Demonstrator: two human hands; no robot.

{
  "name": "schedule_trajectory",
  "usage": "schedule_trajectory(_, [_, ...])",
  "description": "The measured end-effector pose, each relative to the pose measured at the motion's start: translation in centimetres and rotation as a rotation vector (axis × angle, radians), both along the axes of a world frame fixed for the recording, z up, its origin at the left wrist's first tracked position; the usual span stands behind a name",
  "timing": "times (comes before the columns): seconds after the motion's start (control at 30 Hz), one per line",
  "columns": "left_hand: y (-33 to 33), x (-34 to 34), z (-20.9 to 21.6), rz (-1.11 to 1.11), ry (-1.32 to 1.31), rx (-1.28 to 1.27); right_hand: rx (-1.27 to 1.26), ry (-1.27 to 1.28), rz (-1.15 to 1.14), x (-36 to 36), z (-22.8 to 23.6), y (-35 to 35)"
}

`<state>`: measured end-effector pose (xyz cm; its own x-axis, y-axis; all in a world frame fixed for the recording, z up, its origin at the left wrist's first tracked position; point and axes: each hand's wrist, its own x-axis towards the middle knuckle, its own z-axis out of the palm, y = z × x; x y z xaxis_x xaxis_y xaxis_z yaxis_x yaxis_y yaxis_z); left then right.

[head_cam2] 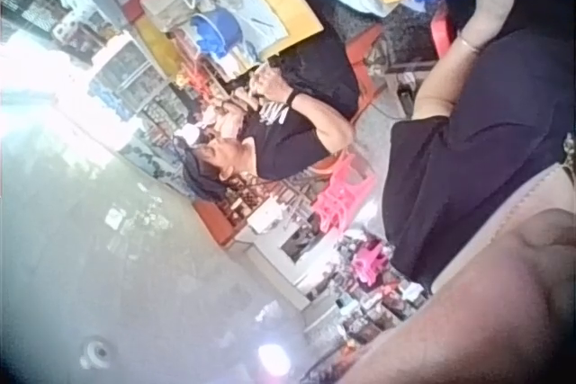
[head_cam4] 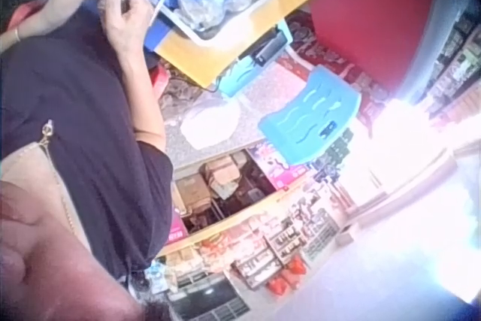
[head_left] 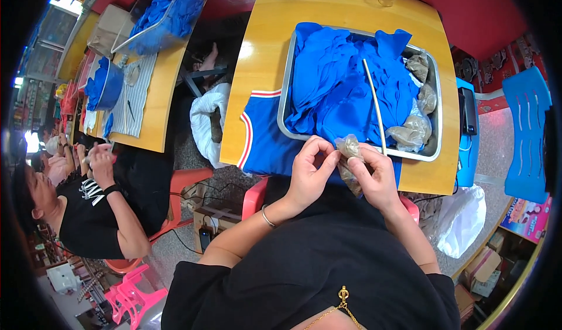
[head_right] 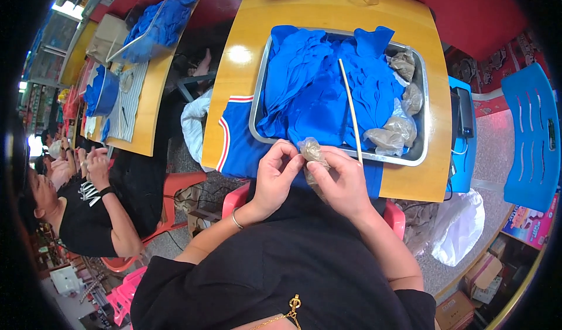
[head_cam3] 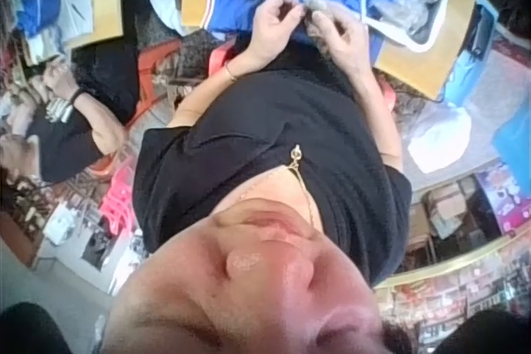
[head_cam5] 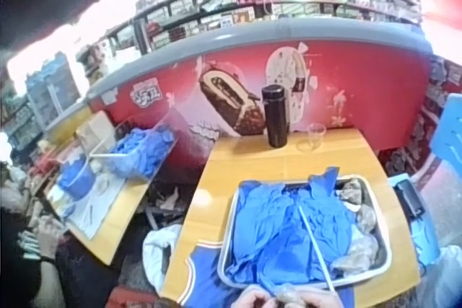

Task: Applying adhesive and wrapping blue fabric pieces around a filler material to create small items.

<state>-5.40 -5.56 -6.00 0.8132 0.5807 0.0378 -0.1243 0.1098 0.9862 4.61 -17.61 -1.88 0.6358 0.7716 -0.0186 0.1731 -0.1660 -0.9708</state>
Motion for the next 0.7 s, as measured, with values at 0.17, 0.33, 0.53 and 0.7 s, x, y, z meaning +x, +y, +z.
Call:
schedule_trajectory(0.17, [-0.3,-0.9,-0.3,-0.010,0.061,0.030,-0.014,-0.029,-0.015,-0.8,-1.1,0.0])
schedule_trajectory(0.33, [-0.5,-1.5,-0.7,0.012,0.035,-0.002,-0.012,-0.120,-0.006,-1.7,-1.2,0.0])
schedule_trajectory(0.53, [-0.9,-2.0,-0.6,-0.082,0.047,0.003,0.032,-0.130,-0.023,-1.5,-2.1,-0.4])
schedule_trajectory(0.7, [-0.9,-2.1,-1.7,-0.045,0.043,-0.028,-0.041,-0.082,-0.034,-1.4,-2.1,-0.2])
